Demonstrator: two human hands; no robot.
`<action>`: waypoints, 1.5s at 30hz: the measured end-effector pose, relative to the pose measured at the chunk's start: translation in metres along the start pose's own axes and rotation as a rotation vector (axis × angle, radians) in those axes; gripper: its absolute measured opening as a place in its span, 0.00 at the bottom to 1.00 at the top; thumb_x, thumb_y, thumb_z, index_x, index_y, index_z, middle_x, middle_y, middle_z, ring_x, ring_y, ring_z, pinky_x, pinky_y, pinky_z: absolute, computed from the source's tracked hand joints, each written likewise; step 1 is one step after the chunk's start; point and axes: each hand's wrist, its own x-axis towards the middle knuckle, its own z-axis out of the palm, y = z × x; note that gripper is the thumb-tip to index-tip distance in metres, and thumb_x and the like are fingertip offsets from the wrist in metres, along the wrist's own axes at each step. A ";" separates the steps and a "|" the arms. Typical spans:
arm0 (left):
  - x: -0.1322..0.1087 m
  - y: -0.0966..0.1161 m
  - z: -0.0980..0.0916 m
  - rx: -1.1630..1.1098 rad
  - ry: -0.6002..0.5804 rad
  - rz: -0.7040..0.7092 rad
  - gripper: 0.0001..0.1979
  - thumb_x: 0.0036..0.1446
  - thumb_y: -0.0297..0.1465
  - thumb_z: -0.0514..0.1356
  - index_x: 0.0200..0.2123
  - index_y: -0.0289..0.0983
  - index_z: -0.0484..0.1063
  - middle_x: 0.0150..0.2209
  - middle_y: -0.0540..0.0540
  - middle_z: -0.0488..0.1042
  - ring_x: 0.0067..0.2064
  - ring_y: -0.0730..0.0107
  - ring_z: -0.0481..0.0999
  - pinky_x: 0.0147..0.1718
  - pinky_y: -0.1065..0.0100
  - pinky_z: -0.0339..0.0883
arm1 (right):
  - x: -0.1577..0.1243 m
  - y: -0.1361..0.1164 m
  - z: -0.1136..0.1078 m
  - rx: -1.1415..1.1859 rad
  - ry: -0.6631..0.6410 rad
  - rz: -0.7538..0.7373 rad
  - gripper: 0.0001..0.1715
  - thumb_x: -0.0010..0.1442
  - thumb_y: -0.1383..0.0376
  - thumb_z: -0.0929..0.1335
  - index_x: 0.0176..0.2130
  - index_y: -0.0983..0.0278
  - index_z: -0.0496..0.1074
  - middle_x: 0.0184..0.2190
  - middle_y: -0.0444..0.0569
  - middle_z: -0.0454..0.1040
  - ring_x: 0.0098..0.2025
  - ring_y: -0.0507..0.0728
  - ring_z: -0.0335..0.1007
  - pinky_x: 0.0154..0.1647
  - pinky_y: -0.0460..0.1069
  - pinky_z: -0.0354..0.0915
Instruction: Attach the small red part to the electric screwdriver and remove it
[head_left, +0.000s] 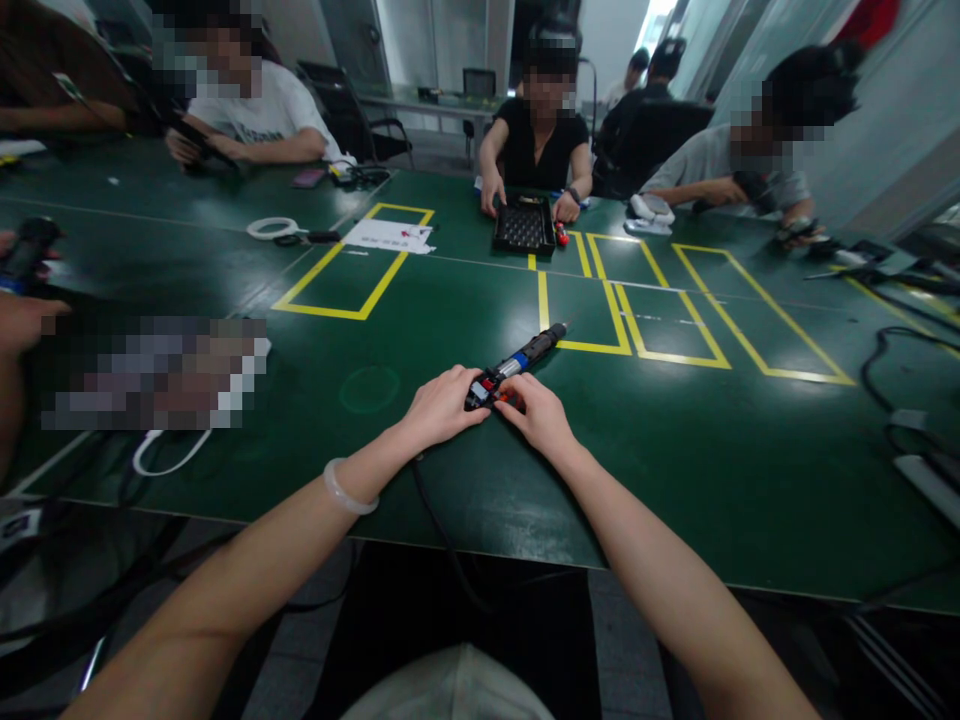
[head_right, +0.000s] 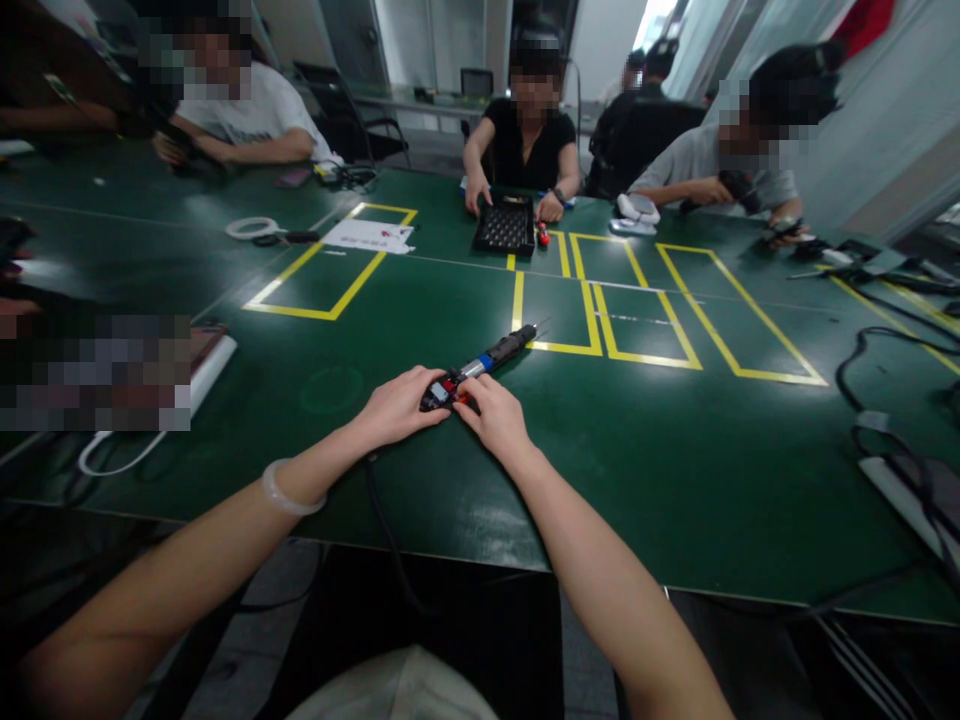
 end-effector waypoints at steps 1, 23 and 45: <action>0.000 0.000 0.000 0.001 -0.002 0.005 0.28 0.58 0.43 0.62 0.59 0.40 0.66 0.52 0.39 0.72 0.53 0.50 0.74 0.45 0.60 0.68 | 0.000 -0.002 -0.001 -0.020 -0.002 -0.007 0.03 0.63 0.64 0.69 0.40 0.59 0.72 0.39 0.48 0.72 0.34 0.55 0.67 0.37 0.50 0.62; 0.006 0.003 0.007 0.047 0.064 -0.040 0.30 0.58 0.51 0.62 0.56 0.38 0.68 0.51 0.42 0.74 0.51 0.54 0.76 0.42 0.62 0.69 | 0.001 -0.001 -0.002 -0.110 0.032 -0.096 0.04 0.65 0.68 0.68 0.36 0.60 0.73 0.40 0.50 0.74 0.44 0.58 0.70 0.45 0.51 0.66; 0.012 -0.026 -0.017 0.167 -0.040 -0.088 0.30 0.62 0.50 0.57 0.63 0.43 0.66 0.47 0.42 0.71 0.48 0.55 0.74 0.38 0.65 0.64 | -0.001 0.002 -0.008 0.004 -0.017 -0.053 0.09 0.66 0.66 0.66 0.45 0.61 0.73 0.40 0.48 0.72 0.39 0.55 0.70 0.42 0.49 0.66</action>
